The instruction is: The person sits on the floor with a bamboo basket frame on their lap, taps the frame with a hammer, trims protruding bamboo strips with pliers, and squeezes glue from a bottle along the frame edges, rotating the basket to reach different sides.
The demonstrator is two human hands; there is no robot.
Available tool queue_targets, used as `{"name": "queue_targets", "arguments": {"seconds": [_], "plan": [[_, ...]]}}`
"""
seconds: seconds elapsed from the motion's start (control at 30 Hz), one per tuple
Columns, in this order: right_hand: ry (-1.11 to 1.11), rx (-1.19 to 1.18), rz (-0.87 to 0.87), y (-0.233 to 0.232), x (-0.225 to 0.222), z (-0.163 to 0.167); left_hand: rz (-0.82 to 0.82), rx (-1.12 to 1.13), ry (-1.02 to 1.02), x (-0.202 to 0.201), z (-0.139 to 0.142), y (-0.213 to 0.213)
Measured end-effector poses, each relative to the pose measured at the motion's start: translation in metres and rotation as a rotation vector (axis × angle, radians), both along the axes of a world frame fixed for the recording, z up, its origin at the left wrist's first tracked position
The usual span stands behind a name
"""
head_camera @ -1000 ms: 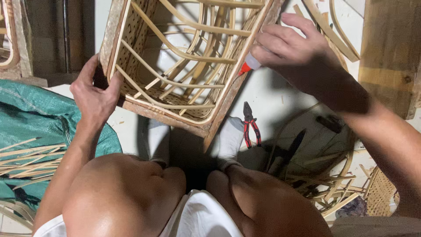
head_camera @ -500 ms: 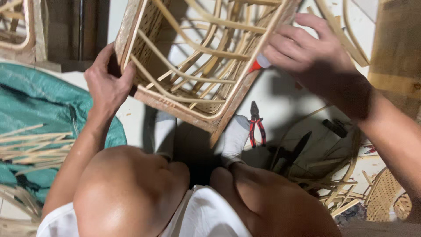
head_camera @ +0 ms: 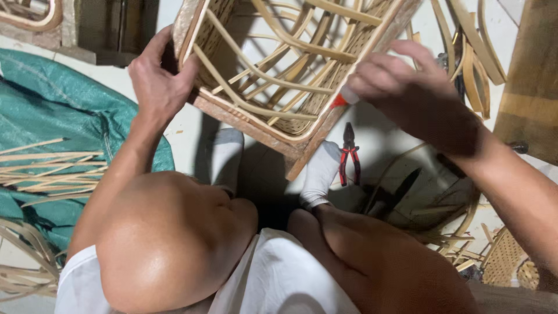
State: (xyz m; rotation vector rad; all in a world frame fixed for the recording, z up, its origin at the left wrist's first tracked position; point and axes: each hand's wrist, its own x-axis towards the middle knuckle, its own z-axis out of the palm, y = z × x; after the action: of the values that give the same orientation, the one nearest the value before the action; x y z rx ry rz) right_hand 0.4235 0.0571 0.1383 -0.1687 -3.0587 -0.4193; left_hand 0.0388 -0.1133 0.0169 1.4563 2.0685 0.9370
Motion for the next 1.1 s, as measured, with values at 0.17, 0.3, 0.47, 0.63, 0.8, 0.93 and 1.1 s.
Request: {"name": "queue_targets", "arguments": {"seconds": [0.17, 0.3, 0.47, 0.63, 0.8, 0.93, 1.1], "plan": [[0.088, -0.576, -0.238, -0.037, -0.002, -0.007, -0.003, 0.009, -0.003, 0.0, 0.0, 0.004], [0.157, -0.703, -0.35, -0.091, 0.001, -0.011, 0.029, 0.039, -0.008, 0.004, 0.007, 0.003], [0.263, -0.917, -0.458, -0.12, -0.014, -0.014, -0.004, 0.063, -0.002, 0.002, 0.008, 0.006], [0.238, -0.865, -0.403, -0.119, -0.036, -0.015, 0.023, 0.033, -0.001, 0.0, 0.002, 0.005], [0.208, -0.821, -0.391, -0.116, -0.051, -0.015, 0.069, 0.012, 0.01, -0.002, -0.002, 0.005], [0.24, -0.814, -0.41, -0.115, -0.064, -0.017, 0.079, -0.004, -0.032, -0.003, -0.002, 0.009], [0.238, -0.79, -0.438, -0.112, -0.086, -0.024, 0.06, 0.041, -0.008, -0.005, 0.001, 0.012]]}}
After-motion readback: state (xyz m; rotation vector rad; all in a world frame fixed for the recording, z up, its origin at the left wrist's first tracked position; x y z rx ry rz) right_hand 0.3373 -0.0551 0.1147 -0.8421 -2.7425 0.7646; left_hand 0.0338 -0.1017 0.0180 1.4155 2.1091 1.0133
